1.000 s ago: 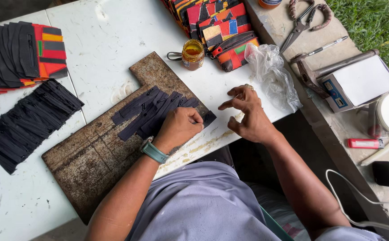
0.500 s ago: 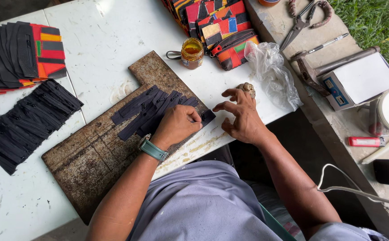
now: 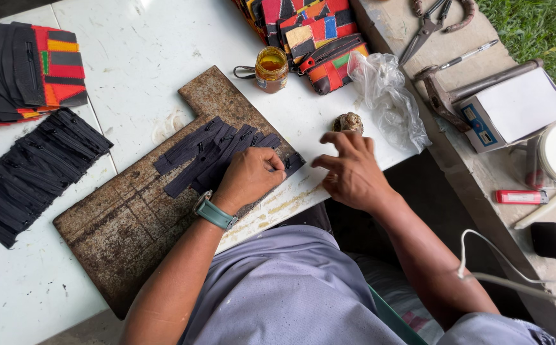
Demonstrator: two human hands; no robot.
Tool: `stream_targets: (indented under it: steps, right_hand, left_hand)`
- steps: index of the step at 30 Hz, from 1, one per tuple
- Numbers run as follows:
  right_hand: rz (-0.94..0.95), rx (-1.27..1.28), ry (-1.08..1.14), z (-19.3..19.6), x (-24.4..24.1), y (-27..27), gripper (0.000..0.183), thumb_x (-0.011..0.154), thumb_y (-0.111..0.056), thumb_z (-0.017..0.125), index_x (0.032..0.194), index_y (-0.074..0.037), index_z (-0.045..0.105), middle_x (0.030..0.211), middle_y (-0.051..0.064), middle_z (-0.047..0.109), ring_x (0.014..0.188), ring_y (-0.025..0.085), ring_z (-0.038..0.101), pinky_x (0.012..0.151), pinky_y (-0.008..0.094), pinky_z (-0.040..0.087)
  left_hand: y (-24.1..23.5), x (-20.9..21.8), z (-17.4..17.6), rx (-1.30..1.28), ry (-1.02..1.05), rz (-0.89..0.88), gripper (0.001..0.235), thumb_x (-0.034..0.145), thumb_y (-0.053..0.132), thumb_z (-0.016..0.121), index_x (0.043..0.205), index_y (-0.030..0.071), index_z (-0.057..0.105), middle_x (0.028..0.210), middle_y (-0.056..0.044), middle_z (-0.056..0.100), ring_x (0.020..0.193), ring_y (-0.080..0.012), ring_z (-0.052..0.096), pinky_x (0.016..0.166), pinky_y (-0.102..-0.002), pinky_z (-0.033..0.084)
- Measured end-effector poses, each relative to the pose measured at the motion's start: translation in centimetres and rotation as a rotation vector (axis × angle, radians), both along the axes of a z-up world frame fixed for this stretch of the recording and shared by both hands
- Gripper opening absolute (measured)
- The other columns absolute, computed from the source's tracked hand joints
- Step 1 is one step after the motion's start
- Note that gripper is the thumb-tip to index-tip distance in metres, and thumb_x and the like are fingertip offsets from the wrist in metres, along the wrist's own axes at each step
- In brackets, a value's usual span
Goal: The person repeatedly applies a dark paste from a small jar onto black fabric strips laid on a wooden board. They use a finger to spread the paste along the edges of each strip, then place the treated strip into a growing stack on the left. The process is repeated for multiple strips throughout the clip.
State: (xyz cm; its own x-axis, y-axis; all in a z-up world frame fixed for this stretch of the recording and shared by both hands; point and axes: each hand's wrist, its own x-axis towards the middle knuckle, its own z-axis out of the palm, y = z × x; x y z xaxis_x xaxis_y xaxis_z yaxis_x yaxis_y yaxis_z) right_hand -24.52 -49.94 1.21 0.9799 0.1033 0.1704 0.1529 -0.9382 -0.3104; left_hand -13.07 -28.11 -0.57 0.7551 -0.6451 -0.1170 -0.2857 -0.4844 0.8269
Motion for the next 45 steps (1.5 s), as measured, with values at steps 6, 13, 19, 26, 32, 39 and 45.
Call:
stream_targets:
  steps: [6, 13, 19, 26, 32, 39, 45]
  right_hand:
    - [-0.006, 0.78, 0.444, 1.3, -3.7, -0.7, 0.078, 0.077, -0.009, 0.069, 0.148, -0.024, 0.038, 0.103, 0.013, 0.067, 0.094, 0.021, 0.062, 0.087, 0.037, 0.051]
    - [0.018, 1.302, 0.821, -0.4, -3.7, 1.3, 0.116, 0.076, 0.0, 0.061, 0.165, -0.031, -0.008, 0.084, 0.017, 0.071, 0.061, 0.011, 0.059, 0.051, 0.025, 0.051]
    - [-0.018, 1.256, 0.879, 0.3, -2.6, 2.4, 0.115, 0.078, -0.004, 0.059, 0.164, -0.033, -0.01, 0.087, 0.019, 0.074, 0.054, 0.012, 0.056, 0.049, 0.025, 0.049]
    - [-0.005, 0.584, 0.726, 2.2, -2.8, 5.4, 0.114, 0.074, -0.005, 0.063, 0.161, -0.017, -0.01, 0.073, 0.014, 0.077, 0.062, 0.022, 0.073, 0.071, 0.032, 0.06]
    - [-0.022, 0.311, 0.719, 3.1, -2.8, 7.7, 0.112, 0.074, -0.008, 0.065, 0.163, -0.014, -0.003, 0.072, 0.014, 0.075, 0.065, 0.03, 0.075, 0.073, 0.037, 0.061]
    - [0.014, -0.006, 0.648, 2.6, -3.2, 9.6, 0.104, 0.075, -0.012, 0.063, 0.164, -0.01, 0.008, 0.057, 0.017, 0.066, 0.052, 0.035, 0.065, 0.059, 0.045, 0.056]
    - [0.093, -0.095, 0.475, 0.7, -3.7, 11.1, 0.09, 0.079, -0.016, 0.058, 0.16, -0.006, 0.021, 0.054, 0.011, 0.063, 0.043, 0.029, 0.062, 0.048, 0.044, 0.052]
  left_hand:
    - [1.9, -0.3, 1.6, 0.129, 0.017, 0.045, 0.047, 0.075, 0.026, 0.086, 0.112, 0.008, 0.064, 0.082, -0.016, 0.076, 0.081, -0.0291, 0.077, 0.075, -0.039, 0.061]
    - [3.4, -1.1, 2.2, 0.159, 0.034, 0.05, 0.038, 0.079, 0.02, 0.08, 0.109, 0.009, 0.06, 0.08, -0.012, 0.078, 0.082, -0.0299, 0.079, 0.078, -0.039, 0.061]
    - [3.2, -1.3, 2.1, 0.204, -0.005, 0.032, 0.039, 0.079, 0.019, 0.081, 0.109, 0.008, 0.059, 0.077, -0.017, 0.076, 0.083, -0.035, 0.077, 0.08, -0.043, 0.059]
    - [3.8, -1.4, 2.9, 0.262, -0.099, 0.019, 0.044, 0.078, 0.026, 0.085, 0.105, 0.004, 0.06, 0.095, -0.023, 0.074, 0.094, -0.0431, 0.071, 0.082, -0.049, 0.055]
    - [4.6, -1.5, 3.7, 0.328, 0.052, 0.024, 0.026, 0.086, 0.022, 0.076, 0.101, 0.004, 0.063, 0.077, -0.019, 0.076, 0.076, -0.0291, 0.08, 0.075, -0.041, 0.06]
    - [4.6, -1.6, 3.5, 0.276, 0.051, 0.022, 0.02, 0.087, 0.019, 0.077, 0.09, 0.003, 0.065, 0.072, -0.016, 0.075, 0.069, -0.0238, 0.079, 0.067, -0.038, 0.061]
    - [4.8, -1.5, 3.3, 0.267, 0.057, 0.01, 0.02, 0.087, 0.02, 0.077, 0.088, 0.004, 0.065, 0.072, -0.014, 0.075, 0.068, -0.0231, 0.079, 0.066, -0.037, 0.061]
